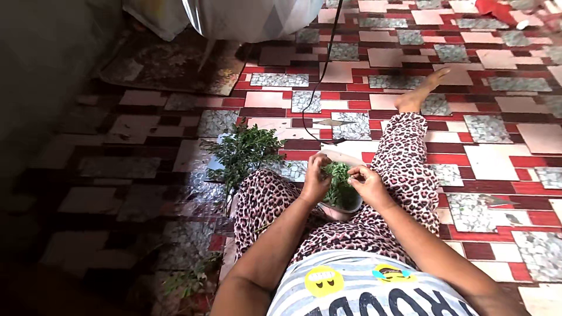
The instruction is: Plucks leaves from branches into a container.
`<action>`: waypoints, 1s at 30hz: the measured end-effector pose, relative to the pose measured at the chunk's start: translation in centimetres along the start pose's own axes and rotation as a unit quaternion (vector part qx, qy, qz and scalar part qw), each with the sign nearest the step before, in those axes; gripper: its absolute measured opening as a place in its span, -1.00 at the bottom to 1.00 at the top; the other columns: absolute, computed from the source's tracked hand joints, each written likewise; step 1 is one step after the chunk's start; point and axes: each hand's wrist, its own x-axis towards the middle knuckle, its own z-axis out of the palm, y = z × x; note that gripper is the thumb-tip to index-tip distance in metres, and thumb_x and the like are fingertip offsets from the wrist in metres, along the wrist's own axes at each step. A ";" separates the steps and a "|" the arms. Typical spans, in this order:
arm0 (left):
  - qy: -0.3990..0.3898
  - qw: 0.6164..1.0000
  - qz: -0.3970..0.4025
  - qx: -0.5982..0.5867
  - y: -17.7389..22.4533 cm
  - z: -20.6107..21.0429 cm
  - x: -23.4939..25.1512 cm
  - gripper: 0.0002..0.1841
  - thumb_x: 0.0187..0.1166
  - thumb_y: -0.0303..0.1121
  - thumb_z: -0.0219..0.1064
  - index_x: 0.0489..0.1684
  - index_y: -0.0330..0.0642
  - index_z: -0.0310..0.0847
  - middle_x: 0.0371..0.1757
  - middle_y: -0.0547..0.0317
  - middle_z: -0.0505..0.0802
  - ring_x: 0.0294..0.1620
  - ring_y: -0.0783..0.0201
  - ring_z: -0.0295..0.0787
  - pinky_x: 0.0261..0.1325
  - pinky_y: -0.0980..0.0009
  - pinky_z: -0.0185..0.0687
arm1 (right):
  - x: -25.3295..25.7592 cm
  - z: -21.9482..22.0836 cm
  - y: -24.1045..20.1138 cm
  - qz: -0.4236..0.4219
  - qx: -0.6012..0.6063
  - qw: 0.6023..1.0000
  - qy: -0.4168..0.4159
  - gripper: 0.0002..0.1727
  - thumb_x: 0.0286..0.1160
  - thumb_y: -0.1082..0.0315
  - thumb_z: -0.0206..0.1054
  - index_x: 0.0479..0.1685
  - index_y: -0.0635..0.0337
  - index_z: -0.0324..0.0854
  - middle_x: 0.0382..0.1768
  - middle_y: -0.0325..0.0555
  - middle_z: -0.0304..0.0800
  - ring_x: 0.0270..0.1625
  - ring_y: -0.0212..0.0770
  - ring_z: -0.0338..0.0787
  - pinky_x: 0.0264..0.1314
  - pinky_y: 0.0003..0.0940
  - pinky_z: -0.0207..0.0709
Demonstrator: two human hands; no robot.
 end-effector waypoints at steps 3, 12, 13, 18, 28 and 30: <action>-0.042 0.992 -0.077 -0.096 0.5 -1.0 -0.2 -0.48 0.38 -0.61 0.46 0.36 -0.32 0.45 0.41 -0.19 0.59 0.27 0.04 0.65 0.21 0.12 0.66 | 0.0 -0.2 0.1 0.033 0.063 0.997 0.002 -0.77 0.40 0.60 0.44 0.02 0.38 0.68 -0.15 0.02 0.79 -0.20 -0.30 0.77 0.00 -0.33 0.70; -0.069 0.968 0.243 -0.018 6.6 -0.2 -3.2 -0.84 0.47 -0.54 0.26 -0.19 -0.41 0.76 -0.07 -0.10 0.85 0.04 0.16 0.82 0.16 0.21 0.77 | 0.2 -0.6 0.4 0.043 0.071 0.996 -0.011 -0.82 0.46 0.51 0.38 -0.01 0.30 0.70 -0.24 -0.08 0.80 -0.26 -0.34 0.76 -0.07 -0.30 0.69; -0.116 0.978 0.172 -0.005 6.7 0.4 -3.3 -0.81 0.50 -0.58 0.24 -0.12 -0.42 0.77 -0.01 -0.11 0.85 0.07 0.15 0.83 0.20 0.19 0.76 | 0.2 -0.6 0.3 0.029 0.065 0.997 -0.010 -0.83 0.47 0.52 0.37 -0.01 0.31 0.70 -0.23 -0.07 0.81 -0.26 -0.33 0.76 -0.07 -0.30 0.69; -0.127 0.982 -0.135 0.035 2.8 0.1 -1.3 -0.64 0.67 -0.52 0.21 0.40 -0.40 0.54 0.44 -0.29 0.62 0.39 -0.08 0.66 0.46 0.03 0.60 | -0.2 -0.7 -0.5 -0.012 0.026 1.000 -0.001 -0.81 0.51 0.56 0.37 0.04 0.38 0.68 -0.04 0.06 0.81 -0.04 -0.24 0.81 0.14 -0.27 0.70; -0.127 0.936 -0.194 -0.265 0.1 1.2 -1.7 -0.94 0.59 -0.54 0.37 -0.17 -0.38 0.69 -0.29 0.12 0.78 -0.28 0.41 0.67 -0.07 0.41 0.66 | -0.6 -0.7 -0.3 -0.065 0.006 0.998 -0.009 -0.75 0.51 0.54 0.37 0.12 0.37 0.71 0.04 0.04 0.81 0.01 -0.30 0.80 0.19 -0.35 0.69; -0.111 0.921 -0.220 -0.303 0.1 1.2 -1.4 -0.92 0.60 -0.54 0.36 -0.13 -0.40 0.68 -0.24 0.13 0.79 -0.23 0.41 0.71 -0.01 0.40 0.69 | -0.7 -0.6 -0.3 -0.078 -0.004 0.997 -0.006 -0.81 0.53 0.54 0.35 0.04 0.36 0.73 -0.02 0.02 0.83 -0.01 -0.32 0.80 0.17 -0.38 0.68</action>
